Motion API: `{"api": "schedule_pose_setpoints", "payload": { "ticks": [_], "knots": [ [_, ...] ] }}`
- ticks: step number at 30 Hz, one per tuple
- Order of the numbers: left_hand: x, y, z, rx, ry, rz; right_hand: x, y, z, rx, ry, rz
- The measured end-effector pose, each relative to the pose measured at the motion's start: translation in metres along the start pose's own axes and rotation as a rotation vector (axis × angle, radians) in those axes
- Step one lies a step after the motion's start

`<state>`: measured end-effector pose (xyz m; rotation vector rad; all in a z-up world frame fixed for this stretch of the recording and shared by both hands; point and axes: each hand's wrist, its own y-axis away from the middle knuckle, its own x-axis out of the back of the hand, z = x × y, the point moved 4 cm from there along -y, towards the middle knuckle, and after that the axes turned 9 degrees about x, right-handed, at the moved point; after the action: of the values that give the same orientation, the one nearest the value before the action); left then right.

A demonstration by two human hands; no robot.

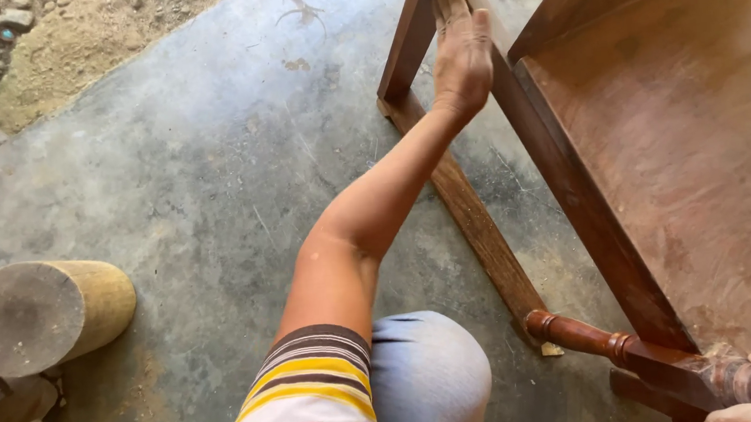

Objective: Sanding the legs and frame of a wooden chair using sandpaper

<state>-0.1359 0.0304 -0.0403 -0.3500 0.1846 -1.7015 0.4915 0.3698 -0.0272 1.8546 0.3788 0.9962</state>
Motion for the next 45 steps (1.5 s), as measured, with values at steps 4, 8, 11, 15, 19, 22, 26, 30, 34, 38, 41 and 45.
{"api": "schedule_pose_setpoints", "payload": {
  "ticks": [4, 8, 11, 15, 19, 22, 26, 30, 34, 38, 41, 45],
  "knots": [
    [0.019, 0.068, 0.067, 0.078, 0.113, -0.111, -0.084, 0.102, 0.022, 1.457, 0.649, 0.58],
    [0.026, 0.127, 0.096, 0.1, 0.152, -0.404, -0.102, 0.153, 0.039, 1.841, 0.351, 0.684],
    [-0.01, 0.049, 0.04, -0.039, 0.008, -0.041, -0.186, 0.281, 0.029, 1.932, 0.228, 0.696],
    [0.007, 0.068, 0.065, 0.211, 0.184, -0.048, -0.179, 0.33, 0.028, 1.917, 0.782, 0.721],
    [0.008, 0.193, 0.13, -0.136, 0.182, -0.304, -0.136, 0.284, 0.002, 1.516, 0.336, 0.026],
    [-0.001, 0.17, 0.126, -0.106, 0.18, -0.315, -0.142, 0.264, 0.005, 1.682, 0.215, -0.021],
    [-0.016, 0.106, 0.079, 0.099, 0.184, -0.061, -0.189, 0.289, 0.005, 1.909, -0.346, -0.047],
    [-0.023, 0.056, 0.061, 0.141, 0.169, -0.184, -0.193, 0.275, -0.028, 2.01, 0.182, 0.056],
    [-0.017, 0.036, 0.11, 0.292, 0.284, -0.296, -0.248, 0.295, -0.041, 1.86, -0.483, 0.271],
    [0.009, 0.178, 0.196, -0.021, 0.364, -0.536, -0.265, 0.312, -0.055, 1.958, -0.391, 0.39],
    [0.003, 0.181, 0.181, 0.03, 0.257, -0.642, -0.263, 0.31, -0.054, 1.951, -0.329, 0.434],
    [-0.043, 0.109, 0.119, -0.338, -0.06, 0.124, -0.264, 0.306, -0.053, 1.926, -0.411, 0.378]
  ]
}}
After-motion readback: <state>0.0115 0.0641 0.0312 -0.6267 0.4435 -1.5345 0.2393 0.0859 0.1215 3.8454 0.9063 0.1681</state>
